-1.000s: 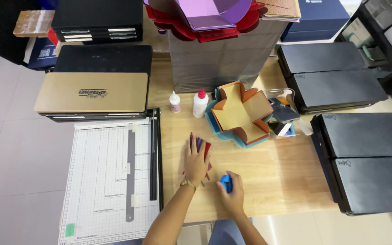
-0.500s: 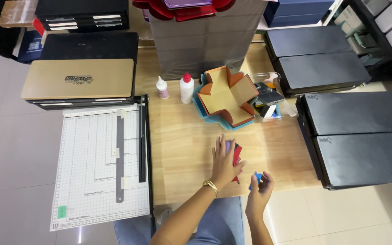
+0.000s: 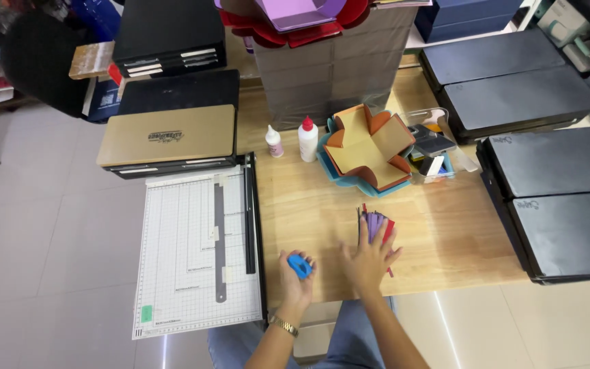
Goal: The person assembles a purple flower-shaped paper craft by applying glue to small patterned squares and attaching them to the petals. They then handle a stack of colored paper squares and place them on the table, and briefly open a glue bottle.
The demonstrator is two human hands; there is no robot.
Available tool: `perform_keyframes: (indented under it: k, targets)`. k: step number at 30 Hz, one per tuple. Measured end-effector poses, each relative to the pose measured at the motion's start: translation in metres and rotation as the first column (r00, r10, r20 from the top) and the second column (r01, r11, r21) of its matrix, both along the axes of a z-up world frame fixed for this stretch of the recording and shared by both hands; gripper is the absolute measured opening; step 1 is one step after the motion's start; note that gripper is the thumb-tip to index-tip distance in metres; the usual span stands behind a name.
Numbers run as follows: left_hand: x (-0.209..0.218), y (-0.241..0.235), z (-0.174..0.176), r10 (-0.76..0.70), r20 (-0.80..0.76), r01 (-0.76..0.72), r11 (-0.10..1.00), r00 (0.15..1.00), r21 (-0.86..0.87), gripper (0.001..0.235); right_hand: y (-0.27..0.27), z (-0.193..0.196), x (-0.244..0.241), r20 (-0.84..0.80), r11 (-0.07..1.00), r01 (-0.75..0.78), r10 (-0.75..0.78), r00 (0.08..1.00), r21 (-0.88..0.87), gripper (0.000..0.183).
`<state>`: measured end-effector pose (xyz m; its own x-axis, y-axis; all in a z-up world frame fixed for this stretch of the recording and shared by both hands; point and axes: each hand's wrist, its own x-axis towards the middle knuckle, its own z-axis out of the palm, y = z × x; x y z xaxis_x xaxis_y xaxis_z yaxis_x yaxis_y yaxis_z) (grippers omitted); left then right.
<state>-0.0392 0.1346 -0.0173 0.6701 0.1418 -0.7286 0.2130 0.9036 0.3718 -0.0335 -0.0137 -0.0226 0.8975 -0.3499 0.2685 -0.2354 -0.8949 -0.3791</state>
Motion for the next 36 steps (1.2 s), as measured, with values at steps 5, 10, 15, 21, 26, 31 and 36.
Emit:
perform_keyframes:
  k: [5, 10, 15, 21, 26, 31, 36]
  targets:
    - [0.0, -0.001, -0.049, -0.173, -0.059, 0.181, 0.879, 0.983, 0.441, 0.029, -0.049, -0.037, 0.023, -0.186, 0.989, 0.065, -0.089, 0.978, -0.13, 0.053]
    - [0.004, 0.007, -0.06, -0.361, -0.043, 0.155, 0.288, 0.931, 0.945, 0.049, -0.172, -0.097, 0.03, 0.046, 0.948, -0.041, 0.059, 0.997, -0.315, 0.048]
    - [0.009, 0.025, -0.033, -0.433, -0.131, 0.169, 0.049, 0.892, 0.984, 0.054, -0.305, -0.106, 0.016, 0.247, 0.87, 0.045, 0.089, 0.965, -0.491, 0.055]
    - [0.033, 0.036, -0.015, -0.492, -0.224, 0.131, -0.215, 0.842, 0.968, 0.057, -0.322, -0.069, 0.018, -0.068, 0.95, 0.031, -0.055, 0.996, -0.312, 0.052]
    - [0.055, 0.048, -0.042, -0.497, -0.29, 0.088, -0.39, 0.818, 0.916, 0.055, -0.263, -0.03, 0.043, 0.108, 0.875, 0.19, -0.158, 0.982, -0.445, 0.052]
    - [0.046, 0.04, -0.042, -0.568, -0.195, 0.025, -0.292, 0.799, 0.956, 0.087, -0.155, 0.002, 0.105, -0.146, -0.044, 0.148, 0.059, 0.988, 0.988, 0.097]
    - [0.014, 0.039, 0.0, -0.482, -0.122, -0.025, -0.287, 0.867, 0.957, 0.084, -0.123, -0.063, 0.208, -0.127, -0.465, 0.083, -0.064, 0.99, 0.881, 0.055]
